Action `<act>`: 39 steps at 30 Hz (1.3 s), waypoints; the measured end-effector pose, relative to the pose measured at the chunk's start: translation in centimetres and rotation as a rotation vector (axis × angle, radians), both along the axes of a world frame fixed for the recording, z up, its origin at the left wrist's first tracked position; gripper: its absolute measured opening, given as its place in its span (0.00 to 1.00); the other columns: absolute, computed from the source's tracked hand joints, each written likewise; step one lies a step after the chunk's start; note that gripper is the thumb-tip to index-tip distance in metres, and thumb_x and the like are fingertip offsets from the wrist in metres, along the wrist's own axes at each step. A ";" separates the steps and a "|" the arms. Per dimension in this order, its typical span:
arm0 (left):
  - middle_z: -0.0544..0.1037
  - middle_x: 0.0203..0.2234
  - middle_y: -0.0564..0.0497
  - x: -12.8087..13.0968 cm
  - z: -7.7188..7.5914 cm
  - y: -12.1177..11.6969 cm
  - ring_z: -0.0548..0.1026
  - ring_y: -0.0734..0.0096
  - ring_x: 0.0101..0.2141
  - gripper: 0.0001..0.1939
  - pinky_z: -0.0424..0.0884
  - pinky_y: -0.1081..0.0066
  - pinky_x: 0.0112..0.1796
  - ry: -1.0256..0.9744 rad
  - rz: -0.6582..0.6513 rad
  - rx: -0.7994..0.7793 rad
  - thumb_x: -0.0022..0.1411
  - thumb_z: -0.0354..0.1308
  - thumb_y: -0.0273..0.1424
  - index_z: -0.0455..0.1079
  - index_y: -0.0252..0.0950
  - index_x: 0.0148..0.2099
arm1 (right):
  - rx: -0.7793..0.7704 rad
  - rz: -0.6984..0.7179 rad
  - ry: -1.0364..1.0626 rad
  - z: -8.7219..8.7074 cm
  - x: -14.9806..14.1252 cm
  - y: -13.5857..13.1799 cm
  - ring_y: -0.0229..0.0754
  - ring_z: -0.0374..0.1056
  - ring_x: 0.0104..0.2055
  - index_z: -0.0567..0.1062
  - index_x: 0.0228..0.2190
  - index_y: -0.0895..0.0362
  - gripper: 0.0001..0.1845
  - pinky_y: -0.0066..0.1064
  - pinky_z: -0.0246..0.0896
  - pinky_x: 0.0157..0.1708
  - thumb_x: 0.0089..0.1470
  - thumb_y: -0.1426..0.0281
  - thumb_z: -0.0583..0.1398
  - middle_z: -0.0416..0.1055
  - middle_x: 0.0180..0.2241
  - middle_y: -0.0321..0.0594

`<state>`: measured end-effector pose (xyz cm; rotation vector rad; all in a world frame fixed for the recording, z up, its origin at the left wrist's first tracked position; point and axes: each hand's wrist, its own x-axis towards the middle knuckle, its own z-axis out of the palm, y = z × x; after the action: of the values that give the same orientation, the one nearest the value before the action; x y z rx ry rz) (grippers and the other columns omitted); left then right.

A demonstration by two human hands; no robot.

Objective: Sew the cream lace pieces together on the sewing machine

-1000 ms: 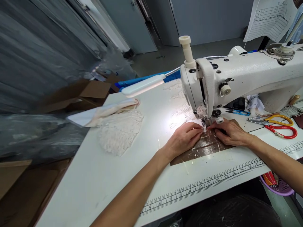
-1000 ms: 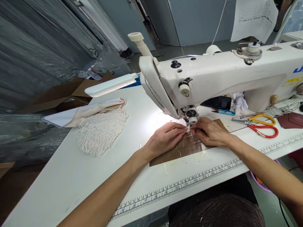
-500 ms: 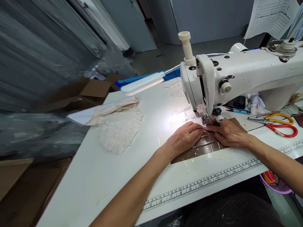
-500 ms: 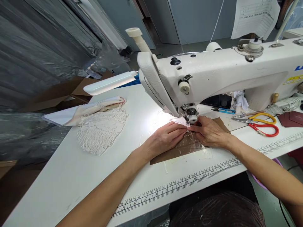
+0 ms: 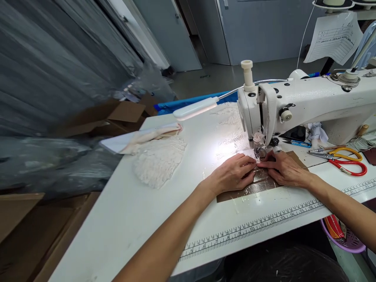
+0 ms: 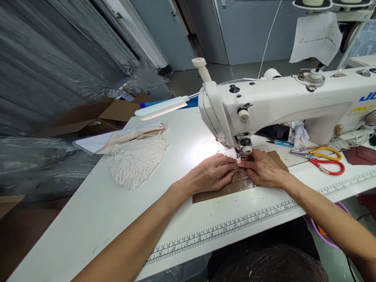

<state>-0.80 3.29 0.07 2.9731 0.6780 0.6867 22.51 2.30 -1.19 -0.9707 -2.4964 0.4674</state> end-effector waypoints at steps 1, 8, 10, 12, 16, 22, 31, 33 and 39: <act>0.79 0.39 0.43 0.0 0.0 0.0 0.77 0.65 0.36 0.11 0.76 0.62 0.39 -0.004 0.003 0.006 0.66 0.49 0.28 0.74 0.33 0.41 | 0.014 -0.002 -0.018 0.0 0.0 0.0 0.46 0.64 0.45 0.77 0.48 0.53 0.20 0.43 0.64 0.47 0.60 0.72 0.52 0.68 0.43 0.48; 0.79 0.37 0.45 0.0 -0.1 -0.2 0.74 0.66 0.32 0.11 0.71 0.63 0.34 -0.006 0.061 0.110 0.65 0.50 0.30 0.73 0.32 0.40 | 0.058 -0.011 -0.092 0.3 -0.2 -0.2 0.46 0.64 0.44 0.76 0.50 0.54 0.20 0.42 0.64 0.45 0.59 0.73 0.52 0.68 0.44 0.48; 0.79 0.37 0.46 0.0 0.0 -0.3 0.74 0.66 0.31 0.11 0.70 0.63 0.34 0.005 0.075 0.100 0.65 0.50 0.31 0.73 0.33 0.40 | 0.048 -0.015 -0.096 0.3 -0.2 -0.2 0.46 0.64 0.44 0.75 0.50 0.54 0.20 0.42 0.64 0.46 0.60 0.72 0.52 0.68 0.44 0.48; 0.80 0.38 0.47 -0.1 0.0 -0.3 0.74 0.66 0.32 0.11 0.69 0.63 0.35 0.022 0.082 0.073 0.66 0.50 0.32 0.73 0.34 0.41 | 0.031 -0.017 -0.097 0.3 -0.3 -0.3 0.47 0.63 0.43 0.75 0.50 0.54 0.20 0.43 0.63 0.46 0.61 0.71 0.51 0.67 0.44 0.49; 0.79 0.40 0.47 -0.3 0.1 -0.3 0.74 0.65 0.34 0.13 0.68 0.63 0.36 0.066 0.097 0.039 0.66 0.50 0.33 0.73 0.34 0.43 | 0.022 -0.025 -0.105 0.4 -0.6 -0.4 0.46 0.63 0.41 0.74 0.50 0.55 0.20 0.43 0.62 0.43 0.62 0.70 0.49 0.66 0.43 0.50; 0.79 0.42 0.46 -0.4 0.3 -0.3 0.74 0.64 0.36 0.14 0.68 0.61 0.38 0.091 0.109 -0.006 0.66 0.49 0.34 0.73 0.34 0.45 | 0.097 -0.032 -0.120 0.1 -0.8 -0.4 0.47 0.63 0.39 0.72 0.50 0.55 0.19 0.41 0.62 0.39 0.61 0.71 0.49 0.67 0.37 0.48; 0.76 0.48 0.44 -0.5 0.3 -0.1 0.73 0.61 0.42 0.16 0.69 0.58 0.43 0.145 0.167 -0.091 0.65 0.49 0.36 0.72 0.35 0.49 | 0.175 -0.084 -0.187 -0.3 -1.3 -0.5 0.42 0.61 0.34 0.68 0.52 0.56 0.18 0.35 0.61 0.34 0.64 0.70 0.46 0.66 0.38 0.48; 0.75 0.48 0.43 -0.5 0.2 -0.1 0.73 0.60 0.43 0.17 0.69 0.58 0.44 0.156 0.177 -0.075 0.66 0.49 0.37 0.72 0.34 0.49 | 0.192 -0.094 -0.201 -0.3 -1.5 -0.6 0.44 0.61 0.36 0.67 0.53 0.57 0.19 0.36 0.61 0.35 0.64 0.71 0.45 0.66 0.40 0.51; 0.74 0.50 0.40 -0.4 0.0 -0.2 0.73 0.58 0.45 0.19 0.68 0.57 0.44 0.164 0.196 -0.039 0.67 0.47 0.38 0.71 0.31 0.50 | 0.019 -0.107 -0.156 0.9 -0.5 -0.3 0.41 0.62 0.32 0.70 0.51 0.57 0.21 0.35 0.63 0.34 0.64 0.66 0.45 0.66 0.42 0.51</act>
<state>-1.21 3.14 0.04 2.9767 0.9914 0.4323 21.97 2.05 -0.28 -1.1665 -2.5638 0.3462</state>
